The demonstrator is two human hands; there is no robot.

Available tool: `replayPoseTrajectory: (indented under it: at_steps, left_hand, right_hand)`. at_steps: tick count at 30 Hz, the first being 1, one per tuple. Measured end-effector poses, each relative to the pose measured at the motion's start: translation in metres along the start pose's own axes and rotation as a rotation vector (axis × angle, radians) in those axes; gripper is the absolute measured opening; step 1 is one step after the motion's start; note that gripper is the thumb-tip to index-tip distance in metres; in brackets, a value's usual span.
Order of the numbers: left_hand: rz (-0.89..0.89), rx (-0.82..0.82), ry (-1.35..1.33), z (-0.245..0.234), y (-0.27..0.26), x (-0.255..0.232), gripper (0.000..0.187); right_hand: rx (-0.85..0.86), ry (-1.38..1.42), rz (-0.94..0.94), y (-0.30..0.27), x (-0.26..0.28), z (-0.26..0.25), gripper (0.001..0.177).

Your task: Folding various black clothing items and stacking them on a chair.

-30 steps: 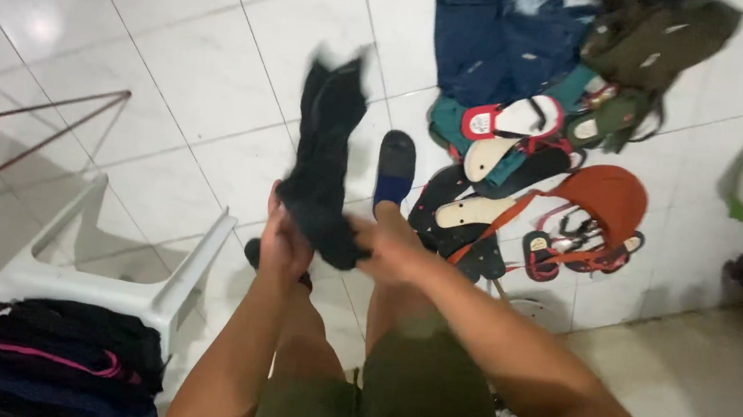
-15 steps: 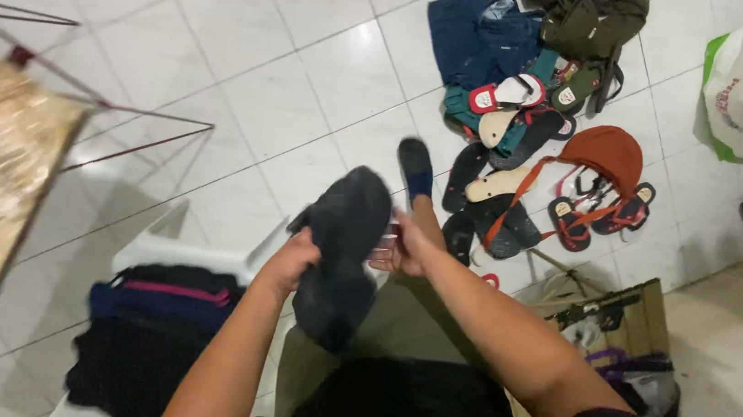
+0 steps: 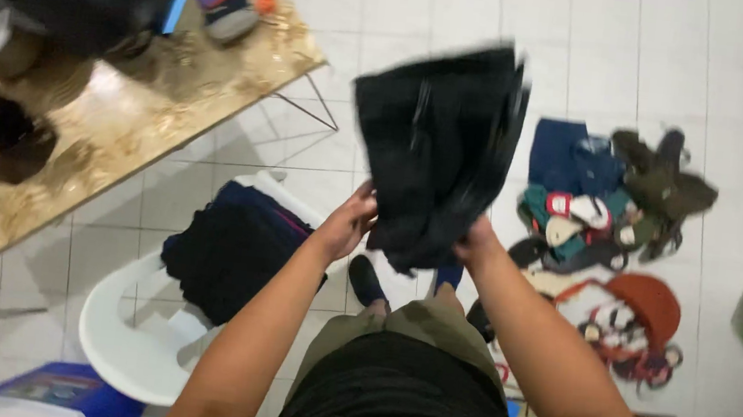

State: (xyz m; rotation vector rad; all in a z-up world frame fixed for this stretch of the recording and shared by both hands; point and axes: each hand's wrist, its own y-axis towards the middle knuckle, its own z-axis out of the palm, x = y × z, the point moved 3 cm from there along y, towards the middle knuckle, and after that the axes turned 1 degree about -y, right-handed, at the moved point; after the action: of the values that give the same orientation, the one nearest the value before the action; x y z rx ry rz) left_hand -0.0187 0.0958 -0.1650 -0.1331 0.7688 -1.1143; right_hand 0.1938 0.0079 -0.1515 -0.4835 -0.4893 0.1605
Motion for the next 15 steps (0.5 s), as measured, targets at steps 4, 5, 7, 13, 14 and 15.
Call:
replayPoseTrajectory:
  at_steps: [4, 5, 7, 13, 14, 15]
  left_hand:
    - [0.442, -0.044, -0.069, 0.032, -0.014, -0.040, 0.053]
    - [0.470, -0.052, -0.080, 0.022, -0.011, -0.035, 0.053]
    - [0.434, -0.082, 0.133, 0.002, 0.000, -0.026, 0.045]
    - [0.629, -0.605, 0.400, 0.050, -0.026, -0.026, 0.043]
    - [0.636, -0.619, 0.388, 0.047, -0.024, -0.020, 0.043]
    - [0.712, -0.779, 0.542, 0.044, -0.025, -0.017, 0.054]
  right_hand:
    - [0.109, -0.521, 0.137, -0.006, -0.018, 0.014, 0.055]
    - [0.128, -0.542, 0.149, -0.003, -0.013, 0.002, 0.055]
    - [0.118, -0.201, 0.043, 0.010, 0.006, -0.021, 0.058]
    - [0.227, -0.798, 0.028, -0.025, 0.040, 0.136, 0.068]
    - [0.238, -0.807, 0.041, -0.016, 0.035, 0.128, 0.068]
    - [0.179, -0.884, -0.034, -0.007, 0.033, 0.118, 0.060]
